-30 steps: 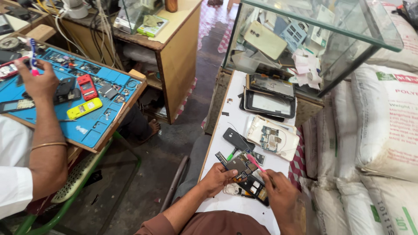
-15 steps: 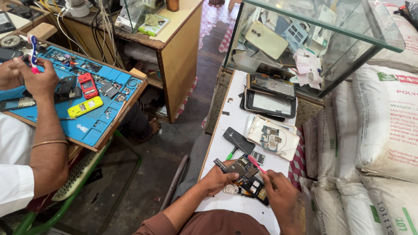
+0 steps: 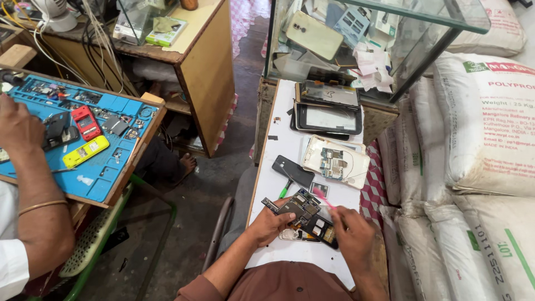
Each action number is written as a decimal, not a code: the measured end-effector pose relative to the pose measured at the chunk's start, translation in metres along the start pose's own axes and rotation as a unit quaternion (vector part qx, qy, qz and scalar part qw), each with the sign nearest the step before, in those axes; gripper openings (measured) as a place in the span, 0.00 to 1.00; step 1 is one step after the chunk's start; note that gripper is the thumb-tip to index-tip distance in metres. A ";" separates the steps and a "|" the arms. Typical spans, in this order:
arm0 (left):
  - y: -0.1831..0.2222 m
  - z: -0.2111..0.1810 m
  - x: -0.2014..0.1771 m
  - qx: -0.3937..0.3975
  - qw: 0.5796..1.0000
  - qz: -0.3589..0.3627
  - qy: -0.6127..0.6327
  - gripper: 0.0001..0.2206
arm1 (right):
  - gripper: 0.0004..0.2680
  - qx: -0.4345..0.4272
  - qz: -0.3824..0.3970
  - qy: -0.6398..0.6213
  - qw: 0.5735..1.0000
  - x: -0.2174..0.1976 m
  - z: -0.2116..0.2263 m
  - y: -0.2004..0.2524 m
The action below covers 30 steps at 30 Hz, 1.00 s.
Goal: The person uses a pink brush to clean a disassembled mobile phone motherboard held in their left hand. The person repeatedly brushes the surface of the circuit board while seated at a workbench.
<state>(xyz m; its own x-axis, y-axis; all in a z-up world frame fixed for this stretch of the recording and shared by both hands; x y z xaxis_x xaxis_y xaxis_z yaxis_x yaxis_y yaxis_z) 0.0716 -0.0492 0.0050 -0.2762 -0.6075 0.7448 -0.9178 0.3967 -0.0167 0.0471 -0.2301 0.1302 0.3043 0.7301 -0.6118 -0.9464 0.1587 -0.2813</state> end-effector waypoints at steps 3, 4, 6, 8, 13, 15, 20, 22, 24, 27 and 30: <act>-0.001 0.001 -0.003 -0.009 1.000 -0.023 0.004 0.27 | 0.07 -0.002 -0.050 -0.005 0.999 -0.011 0.003 0.002; -0.001 0.002 -0.003 -0.013 1.000 -0.026 0.011 0.26 | 0.06 -0.051 -0.037 0.005 0.998 -0.008 0.012 0.005; 0.000 0.002 -0.002 -0.014 0.999 -0.023 0.018 0.26 | 0.06 -0.149 -0.009 0.024 0.989 -0.001 0.032 0.014; 0.000 -0.002 0.001 -0.002 1.000 -0.015 0.016 0.27 | 0.06 -0.067 -0.002 0.024 0.997 0.001 0.021 0.006; 0.001 -0.004 0.004 0.000 1.000 -0.011 0.018 0.28 | 0.06 -0.036 0.024 0.002 0.999 0.007 0.020 0.007; 0.002 -0.004 0.001 0.000 1.000 -0.007 0.012 0.28 | 0.06 0.002 0.026 0.033 0.999 0.008 0.012 0.007; -0.001 0.002 -0.005 0.002 1.000 -0.007 0.011 0.28 | 0.07 -0.088 0.017 0.023 0.996 0.010 0.021 0.014; -0.002 0.005 -0.008 -0.004 1.000 -0.017 0.008 0.29 | 0.07 -0.081 0.014 0.021 0.996 0.013 0.018 0.015; -0.002 0.006 -0.009 -0.005 1.000 -0.018 0.009 0.29 | 0.06 -0.033 -0.003 -0.007 0.999 0.010 0.008 0.013; -0.001 0.004 -0.007 -0.002 1.000 -0.014 0.008 0.29 | 0.07 -0.003 0.038 0.012 0.999 0.017 0.004 0.015; 0.000 0.001 -0.007 -0.006 1.000 -0.023 0.000 0.29 | 0.07 0.007 0.038 0.016 0.999 0.017 0.005 0.014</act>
<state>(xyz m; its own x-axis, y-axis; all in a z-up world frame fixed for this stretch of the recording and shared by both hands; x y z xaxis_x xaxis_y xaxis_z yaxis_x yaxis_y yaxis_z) 0.0733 -0.0463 -0.0009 -0.2331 -0.6248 0.7452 -0.9261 0.3763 0.0258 0.0389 -0.2122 0.1197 0.2337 0.7187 -0.6549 -0.9684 0.1120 -0.2227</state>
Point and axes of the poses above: each hand's wrist, its own y-axis away from the middle knuckle, its own x-axis out of the palm, z = x × y, the point moved 9 cm from there along -y, towards the middle knuckle, and after that the axes turned 8 degrees about x, right-handed, at the moved point
